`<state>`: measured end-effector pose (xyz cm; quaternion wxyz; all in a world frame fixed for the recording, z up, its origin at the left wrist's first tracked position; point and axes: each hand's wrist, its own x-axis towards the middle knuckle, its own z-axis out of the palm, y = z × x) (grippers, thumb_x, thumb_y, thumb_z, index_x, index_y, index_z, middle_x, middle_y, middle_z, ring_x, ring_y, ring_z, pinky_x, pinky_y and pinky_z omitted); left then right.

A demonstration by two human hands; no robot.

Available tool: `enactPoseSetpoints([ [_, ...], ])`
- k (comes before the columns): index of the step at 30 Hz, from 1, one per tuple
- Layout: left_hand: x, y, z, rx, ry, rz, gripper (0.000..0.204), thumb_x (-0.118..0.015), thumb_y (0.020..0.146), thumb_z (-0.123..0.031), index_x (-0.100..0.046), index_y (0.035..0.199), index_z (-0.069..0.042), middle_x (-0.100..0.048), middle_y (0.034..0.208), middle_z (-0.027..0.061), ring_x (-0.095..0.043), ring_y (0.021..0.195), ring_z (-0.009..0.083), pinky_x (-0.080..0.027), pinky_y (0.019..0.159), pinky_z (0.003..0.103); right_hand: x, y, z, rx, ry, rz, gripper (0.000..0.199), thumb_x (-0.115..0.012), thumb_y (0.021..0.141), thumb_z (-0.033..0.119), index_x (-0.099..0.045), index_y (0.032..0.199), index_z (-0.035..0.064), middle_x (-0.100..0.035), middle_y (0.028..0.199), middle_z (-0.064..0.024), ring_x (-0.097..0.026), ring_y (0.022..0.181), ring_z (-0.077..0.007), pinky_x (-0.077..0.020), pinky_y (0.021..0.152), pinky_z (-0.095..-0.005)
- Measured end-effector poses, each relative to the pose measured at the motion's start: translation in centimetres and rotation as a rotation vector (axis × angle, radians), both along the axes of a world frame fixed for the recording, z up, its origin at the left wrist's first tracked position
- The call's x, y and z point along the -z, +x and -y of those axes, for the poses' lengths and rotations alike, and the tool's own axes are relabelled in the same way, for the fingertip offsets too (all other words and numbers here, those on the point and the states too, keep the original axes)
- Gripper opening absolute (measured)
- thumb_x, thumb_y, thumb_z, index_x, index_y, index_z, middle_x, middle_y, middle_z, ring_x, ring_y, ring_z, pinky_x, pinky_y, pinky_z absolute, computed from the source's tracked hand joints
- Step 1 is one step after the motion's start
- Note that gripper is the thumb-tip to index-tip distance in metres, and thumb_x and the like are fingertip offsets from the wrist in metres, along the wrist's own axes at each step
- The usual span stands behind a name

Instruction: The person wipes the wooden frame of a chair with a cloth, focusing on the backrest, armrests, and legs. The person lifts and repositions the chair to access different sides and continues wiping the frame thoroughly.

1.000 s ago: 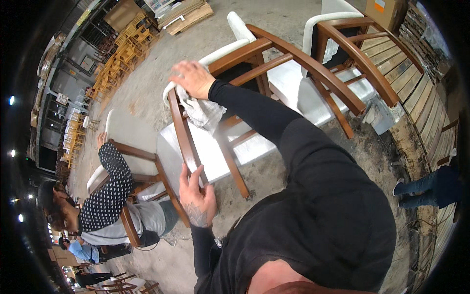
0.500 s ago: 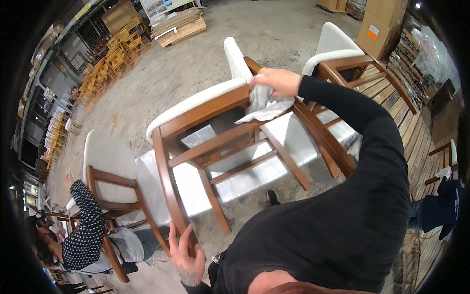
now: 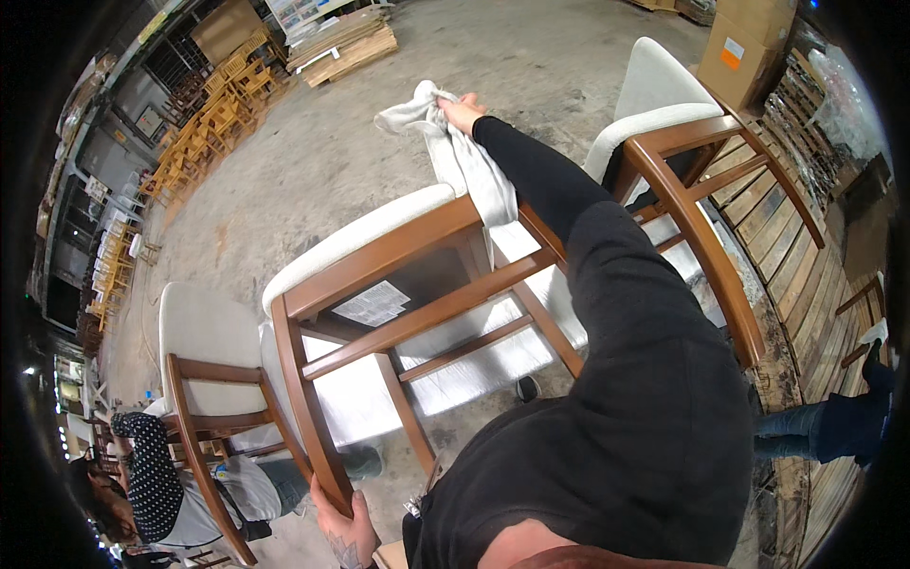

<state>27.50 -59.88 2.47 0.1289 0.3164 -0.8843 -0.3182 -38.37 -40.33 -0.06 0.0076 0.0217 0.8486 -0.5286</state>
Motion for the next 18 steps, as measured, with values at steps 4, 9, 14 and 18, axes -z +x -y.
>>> enactPoseSetpoints([
  [4, 0.5, 0.2, -0.2, -0.073, -0.062, 0.094, 0.065, -0.063, 0.086, -0.008, -0.038, 0.146, -0.002, -0.063, 0.118, 0.0229, -0.064, 0.106, 0.0336, -0.048, 0.094, 0.04, 2.6, -1.8, -1.9, -0.039, -0.167, 0.097, 0.083, -0.061, 0.083, 0.069, -0.07, 0.11, -0.0092, -0.071, 0.108, -0.0259, -0.069, 0.105, -0.0322, -0.0512, 0.09, -0.036],
  [9, 0.2, 0.1, -0.7, -0.006, -0.085, 0.066, 0.064, -0.06, 0.089, -0.006, -0.034, 0.147, 0.0, -0.063, 0.113, 0.0277, -0.063, 0.1, 0.042, -0.049, 0.089, 0.044, 2.0, 4.1, -5.7, -0.279, -0.053, 0.136, 0.081, -0.068, 0.081, 0.064, -0.067, 0.115, -0.0092, -0.071, 0.112, -0.0191, -0.069, 0.099, -0.0257, -0.0524, 0.087, -0.0336],
  [14, -0.3, 0.2, -0.9, 0.046, -0.14, 0.118, 0.063, -0.06, 0.091, -0.009, -0.033, 0.148, 0.001, -0.066, 0.107, 0.0238, -0.066, 0.095, 0.034, -0.05, 0.085, 0.041, 0.3, 13.6, -9.7, -0.539, -0.315, 0.402, 0.067, -0.073, 0.086, 0.052, -0.062, 0.13, 0.0024, -0.067, 0.121, -0.0081, -0.065, 0.1, -0.0132, -0.0529, 0.084, -0.0292],
  [18, -0.3, 0.8, 0.0, 0.126, -0.071, 0.087, 0.068, -0.063, 0.091, -0.013, -0.031, 0.149, 0.002, -0.065, 0.11, 0.0254, -0.065, 0.098, 0.0353, -0.049, 0.088, 0.042, -0.4, 21.0, -13.8, -0.529, -0.433, 0.546, 0.04, -0.059, 0.097, 0.049, -0.067, 0.111, 0.0122, -0.071, 0.094, -0.0015, -0.066, 0.08, -0.0107, -0.0549, 0.062, -0.0308],
])
